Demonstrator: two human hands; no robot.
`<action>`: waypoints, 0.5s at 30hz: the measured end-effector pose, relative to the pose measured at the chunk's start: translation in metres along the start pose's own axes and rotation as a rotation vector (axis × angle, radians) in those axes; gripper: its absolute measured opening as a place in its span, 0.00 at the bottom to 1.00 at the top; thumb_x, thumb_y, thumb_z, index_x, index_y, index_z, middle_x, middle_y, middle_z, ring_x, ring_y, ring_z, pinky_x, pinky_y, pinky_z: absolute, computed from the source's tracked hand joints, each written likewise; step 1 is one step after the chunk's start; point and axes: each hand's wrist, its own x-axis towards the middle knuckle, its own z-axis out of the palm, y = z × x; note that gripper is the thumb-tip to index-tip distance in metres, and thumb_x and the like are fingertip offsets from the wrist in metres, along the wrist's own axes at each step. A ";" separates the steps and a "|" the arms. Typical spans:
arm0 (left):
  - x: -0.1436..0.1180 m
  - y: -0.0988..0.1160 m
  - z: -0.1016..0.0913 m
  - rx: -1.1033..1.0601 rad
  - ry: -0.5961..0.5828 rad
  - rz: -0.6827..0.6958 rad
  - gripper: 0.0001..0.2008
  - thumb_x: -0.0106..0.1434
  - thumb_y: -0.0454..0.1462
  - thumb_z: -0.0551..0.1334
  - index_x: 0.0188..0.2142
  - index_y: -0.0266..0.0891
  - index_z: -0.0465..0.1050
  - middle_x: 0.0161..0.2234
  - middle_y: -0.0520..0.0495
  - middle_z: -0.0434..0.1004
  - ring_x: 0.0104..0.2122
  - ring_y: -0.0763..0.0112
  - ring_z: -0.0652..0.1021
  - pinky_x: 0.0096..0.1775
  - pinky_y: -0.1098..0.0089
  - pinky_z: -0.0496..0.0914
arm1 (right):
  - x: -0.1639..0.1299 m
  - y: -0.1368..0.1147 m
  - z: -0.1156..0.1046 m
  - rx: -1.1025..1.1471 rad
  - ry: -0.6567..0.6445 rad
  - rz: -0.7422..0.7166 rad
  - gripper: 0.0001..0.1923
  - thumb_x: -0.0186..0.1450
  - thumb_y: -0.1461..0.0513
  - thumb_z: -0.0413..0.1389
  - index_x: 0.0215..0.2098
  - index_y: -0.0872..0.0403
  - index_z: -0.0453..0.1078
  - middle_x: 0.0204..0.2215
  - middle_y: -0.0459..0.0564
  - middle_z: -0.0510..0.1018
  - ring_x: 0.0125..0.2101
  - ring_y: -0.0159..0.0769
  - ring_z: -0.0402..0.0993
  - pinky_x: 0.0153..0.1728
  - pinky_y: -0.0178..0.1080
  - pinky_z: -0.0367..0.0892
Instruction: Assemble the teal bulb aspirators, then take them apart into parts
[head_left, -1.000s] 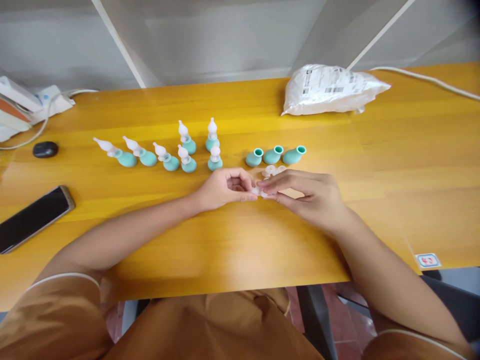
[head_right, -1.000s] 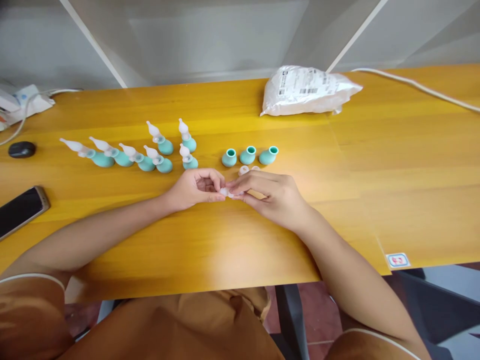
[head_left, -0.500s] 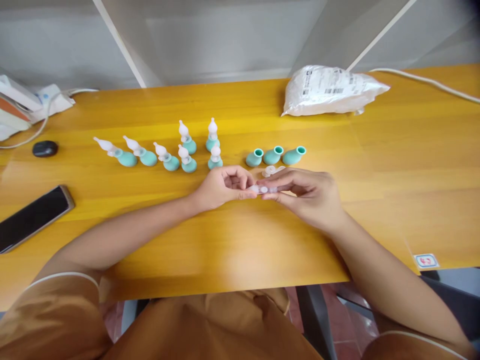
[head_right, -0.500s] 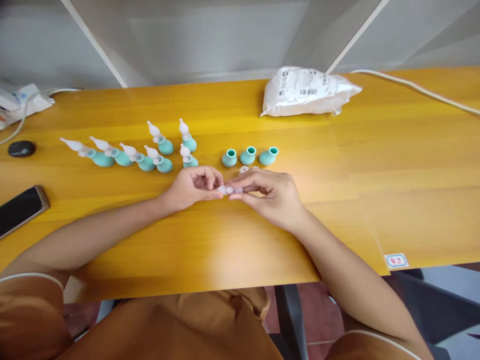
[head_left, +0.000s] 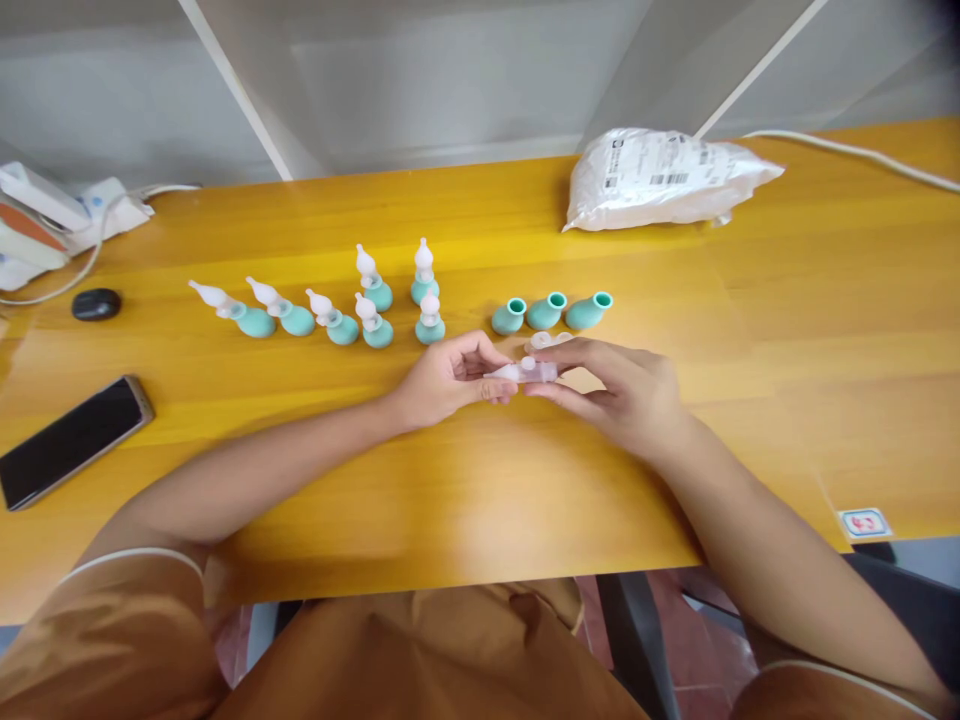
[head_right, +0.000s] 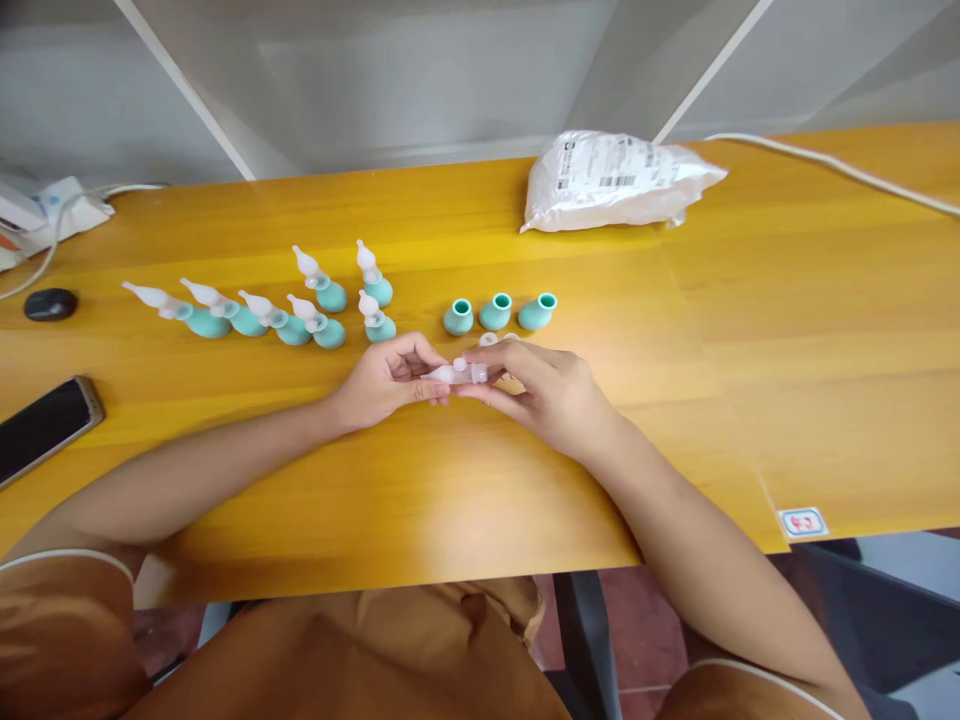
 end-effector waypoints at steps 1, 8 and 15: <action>0.000 0.000 0.000 -0.004 0.005 -0.008 0.24 0.63 0.49 0.82 0.39 0.37 0.73 0.36 0.47 0.87 0.33 0.73 0.84 0.39 0.71 0.79 | 0.001 0.000 -0.002 -0.003 -0.009 -0.016 0.17 0.74 0.60 0.71 0.59 0.45 0.78 0.45 0.47 0.91 0.34 0.40 0.90 0.36 0.41 0.87; -0.001 0.003 0.001 0.017 -0.001 -0.054 0.28 0.61 0.55 0.81 0.37 0.37 0.72 0.33 0.47 0.86 0.30 0.74 0.83 0.34 0.72 0.78 | 0.004 0.003 -0.009 -0.037 -0.074 -0.107 0.14 0.77 0.65 0.65 0.58 0.43 0.78 0.44 0.47 0.90 0.43 0.43 0.91 0.40 0.42 0.86; -0.003 0.002 0.003 0.072 0.020 -0.036 0.28 0.60 0.54 0.82 0.36 0.37 0.73 0.30 0.50 0.83 0.28 0.75 0.80 0.34 0.71 0.77 | -0.002 0.007 -0.003 0.051 -0.071 -0.006 0.09 0.76 0.62 0.67 0.52 0.44 0.79 0.42 0.45 0.90 0.36 0.41 0.90 0.36 0.40 0.85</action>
